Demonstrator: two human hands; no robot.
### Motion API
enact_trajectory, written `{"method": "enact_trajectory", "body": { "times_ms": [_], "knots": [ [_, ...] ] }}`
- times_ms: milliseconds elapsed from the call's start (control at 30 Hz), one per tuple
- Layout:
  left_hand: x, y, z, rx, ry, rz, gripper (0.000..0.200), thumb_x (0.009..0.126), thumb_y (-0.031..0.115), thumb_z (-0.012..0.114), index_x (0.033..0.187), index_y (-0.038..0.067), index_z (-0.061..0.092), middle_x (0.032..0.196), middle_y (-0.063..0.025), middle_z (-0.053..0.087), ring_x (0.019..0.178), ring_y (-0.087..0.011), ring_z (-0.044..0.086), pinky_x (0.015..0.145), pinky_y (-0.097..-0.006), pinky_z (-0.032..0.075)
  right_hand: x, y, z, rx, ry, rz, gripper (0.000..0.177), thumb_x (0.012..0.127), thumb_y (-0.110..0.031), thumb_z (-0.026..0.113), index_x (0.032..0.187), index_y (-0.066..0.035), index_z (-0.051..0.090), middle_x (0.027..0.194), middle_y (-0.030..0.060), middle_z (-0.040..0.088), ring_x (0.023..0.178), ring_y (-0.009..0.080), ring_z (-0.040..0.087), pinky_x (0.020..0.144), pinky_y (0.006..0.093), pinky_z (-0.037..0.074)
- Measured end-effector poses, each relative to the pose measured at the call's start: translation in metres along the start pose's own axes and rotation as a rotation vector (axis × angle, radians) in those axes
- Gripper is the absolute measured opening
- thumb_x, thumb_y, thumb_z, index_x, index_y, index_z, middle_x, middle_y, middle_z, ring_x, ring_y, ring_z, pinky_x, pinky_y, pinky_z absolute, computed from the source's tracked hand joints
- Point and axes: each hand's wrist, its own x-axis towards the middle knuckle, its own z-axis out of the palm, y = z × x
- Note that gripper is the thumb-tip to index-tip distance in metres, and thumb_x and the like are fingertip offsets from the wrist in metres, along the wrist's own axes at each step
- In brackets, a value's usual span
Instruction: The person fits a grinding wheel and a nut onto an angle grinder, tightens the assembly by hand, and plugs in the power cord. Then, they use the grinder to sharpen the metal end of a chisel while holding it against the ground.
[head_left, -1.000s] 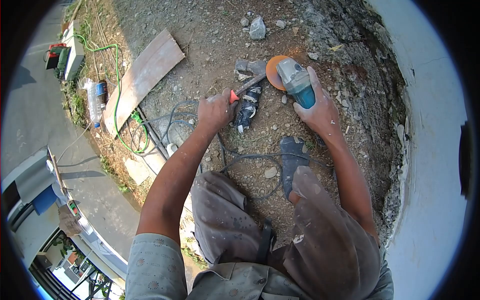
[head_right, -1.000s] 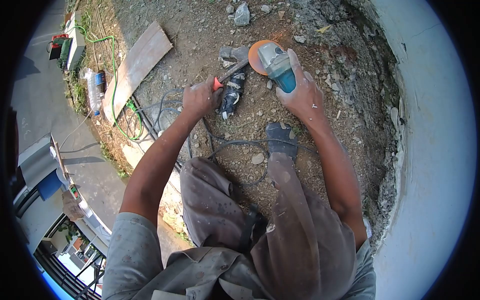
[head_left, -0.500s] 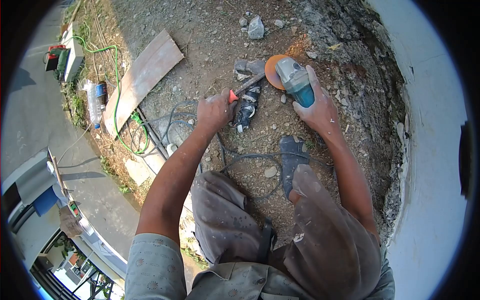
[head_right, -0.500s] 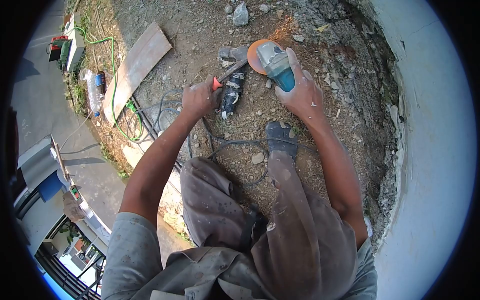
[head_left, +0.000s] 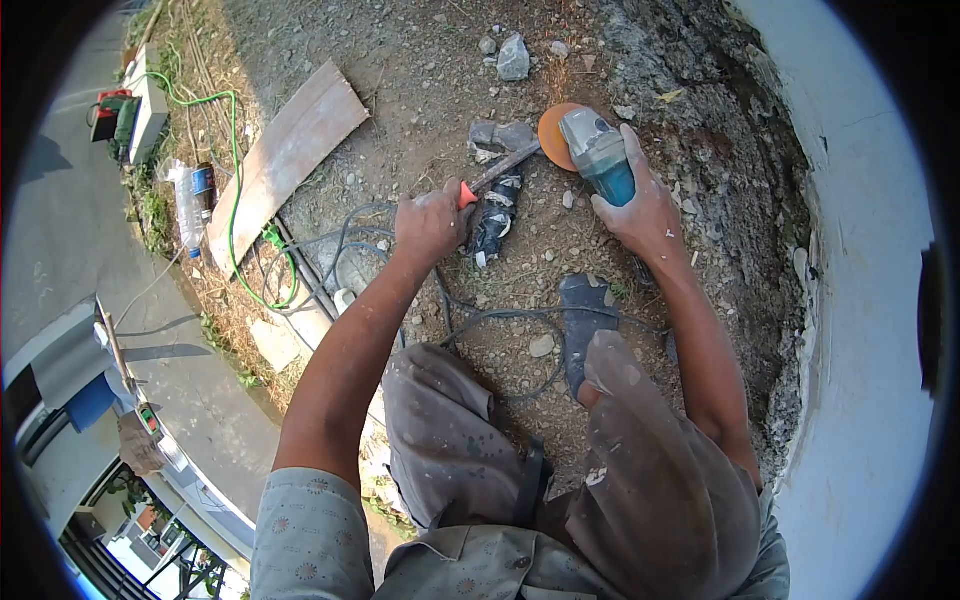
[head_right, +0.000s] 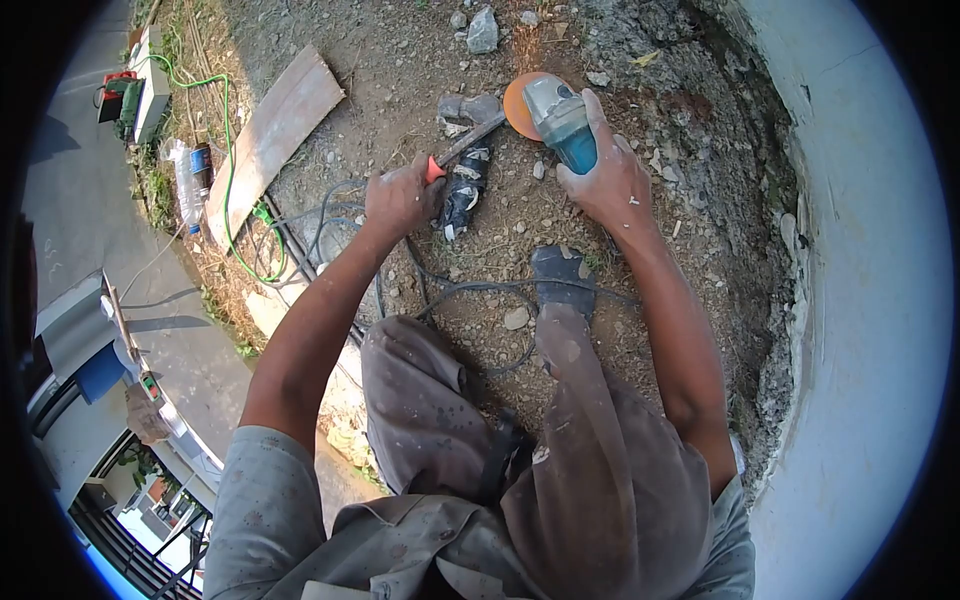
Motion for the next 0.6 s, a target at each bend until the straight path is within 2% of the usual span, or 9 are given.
{"method": "enact_trajectory", "body": {
  "times_ms": [33, 67, 133, 367, 467, 600],
  "knots": [
    [0.0, 0.0, 0.0, -0.001, 0.001, 0.001, 0.029, 0.095, 0.038, 0.06, 0.106, 0.012, 0.055, 0.083, -0.0113, 0.073, 0.081, -0.0313, 0.073, 0.082, -0.0509, 0.048, 0.002, -0.006, -0.007, -0.001, -0.039, 0.044, 0.1, 0.075, -0.024, 0.076, 0.16, -0.025, 0.022, 0.122, 0.0258, 0.065, 0.108, 0.0455, 0.065, 0.092, 0.05, 0.053],
    [0.001, 0.0, -0.001, -0.015, -0.058, -0.024, 0.032, 0.096, 0.04, 0.059, 0.111, 0.012, 0.053, 0.088, -0.0123, 0.074, 0.086, -0.0323, 0.072, 0.089, -0.0534, 0.046, 0.004, -0.009, -0.01, -0.002, -0.078, 0.088, 0.1, 0.075, -0.024, 0.075, 0.16, -0.024, 0.022, 0.127, 0.0264, 0.064, 0.111, 0.0459, 0.064, 0.093, 0.0494, 0.052],
    [0.004, 0.001, -0.006, -0.045, -0.177, -0.074, 0.038, 0.098, 0.043, 0.056, 0.119, 0.012, 0.051, 0.096, -0.0144, 0.074, 0.095, -0.0344, 0.071, 0.103, -0.0584, 0.041, 0.01, -0.001, -0.006, 0.002, -0.019, 0.062, 0.101, 0.075, -0.025, 0.076, 0.16, -0.024, 0.022, 0.128, 0.0262, 0.063, 0.112, 0.0455, 0.064, 0.094, 0.0489, 0.052],
    [0.004, 0.003, -0.008, -0.03, -0.201, -0.09, 0.039, 0.098, 0.044, 0.055, 0.121, 0.012, 0.051, 0.097, -0.0139, 0.074, 0.096, -0.0334, 0.071, 0.104, -0.0575, 0.041, 0.004, 0.007, -0.013, 0.065, 0.032, 0.056, 0.104, 0.075, -0.028, 0.077, 0.161, -0.023, 0.019, 0.135, 0.0257, 0.06, 0.116, 0.0443, 0.063, 0.097, 0.0485, 0.05],
    [0.004, 0.004, -0.007, -0.033, -0.192, -0.093, 0.04, 0.098, 0.044, 0.056, 0.122, 0.012, 0.051, 0.097, -0.0138, 0.074, 0.096, -0.0334, 0.071, 0.103, -0.0574, 0.041, -0.006, 0.001, -0.016, 0.074, -0.042, 0.084, 0.104, 0.075, -0.028, 0.077, 0.161, -0.022, 0.019, 0.136, 0.0256, 0.059, 0.118, 0.0447, 0.062, 0.099, 0.0485, 0.05],
    [0.005, 0.005, -0.01, -0.009, -0.187, -0.09, 0.039, 0.098, 0.043, 0.057, 0.122, 0.013, 0.051, 0.096, -0.0134, 0.074, 0.094, -0.0334, 0.072, 0.101, -0.0568, 0.043, -0.015, 0.005, -0.001, 0.049, 0.011, -0.021, 0.1, 0.076, -0.024, 0.075, 0.16, -0.022, 0.021, 0.122, 0.0258, 0.065, 0.108, 0.0462, 0.065, 0.092, 0.0515, 0.052]
  ]
}}
